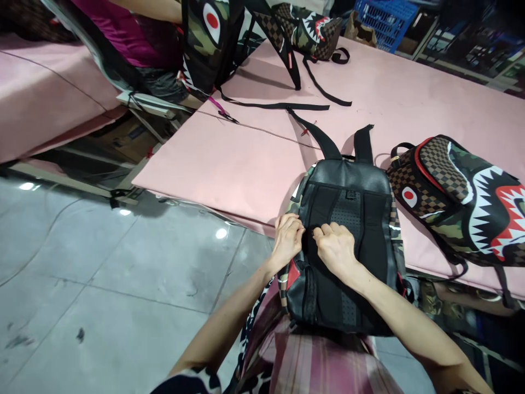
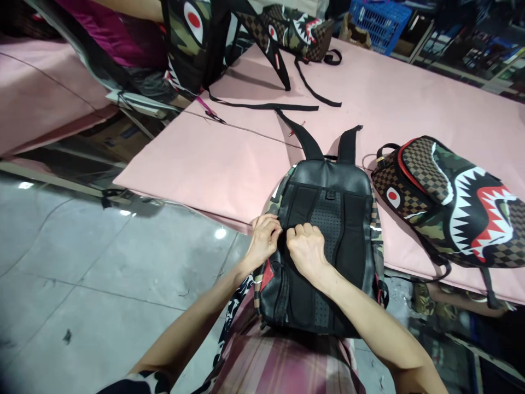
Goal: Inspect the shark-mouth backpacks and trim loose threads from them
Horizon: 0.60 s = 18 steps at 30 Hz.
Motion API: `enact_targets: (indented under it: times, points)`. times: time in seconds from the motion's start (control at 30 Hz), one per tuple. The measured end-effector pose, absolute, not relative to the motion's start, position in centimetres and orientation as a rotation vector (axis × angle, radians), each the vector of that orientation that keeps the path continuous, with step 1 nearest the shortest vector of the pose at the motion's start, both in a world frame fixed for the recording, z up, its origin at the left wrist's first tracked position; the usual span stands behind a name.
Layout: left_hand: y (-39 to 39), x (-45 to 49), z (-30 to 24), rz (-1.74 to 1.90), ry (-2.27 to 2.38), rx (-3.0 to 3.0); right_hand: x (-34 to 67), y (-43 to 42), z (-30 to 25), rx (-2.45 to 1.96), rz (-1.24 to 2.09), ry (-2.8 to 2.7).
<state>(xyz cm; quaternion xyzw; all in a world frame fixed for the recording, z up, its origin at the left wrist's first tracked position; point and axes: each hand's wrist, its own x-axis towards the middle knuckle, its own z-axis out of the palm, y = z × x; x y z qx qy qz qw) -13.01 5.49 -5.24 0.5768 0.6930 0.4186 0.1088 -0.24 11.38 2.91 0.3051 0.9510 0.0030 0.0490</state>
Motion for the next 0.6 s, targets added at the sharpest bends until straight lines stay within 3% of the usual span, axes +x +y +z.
enact_targets:
  times: [0.2, 0.43, 0.5, 0.6]
  points:
    - [5.8, -14.4, -5.8, 1.238, 2.082, 1.697, 0.5, 11.9, 2.8, 1.058, -0.118, 2.926]
    - [1.7, -23.7, -5.0, 0.807, 2.807, 1.234, 10.7, 14.9, 0.6, 1.707, -1.259, 2.739]
    - [2.0, -23.3, -5.1, 0.89, 2.652, 1.082, 14.7, 16.5, -0.3, 2.047, -1.414, 2.669]
    - [4.4, -19.9, -6.3, 1.096, 2.136, 0.98, 20.0, 19.6, -1.9, 2.486, -1.335, 2.533]
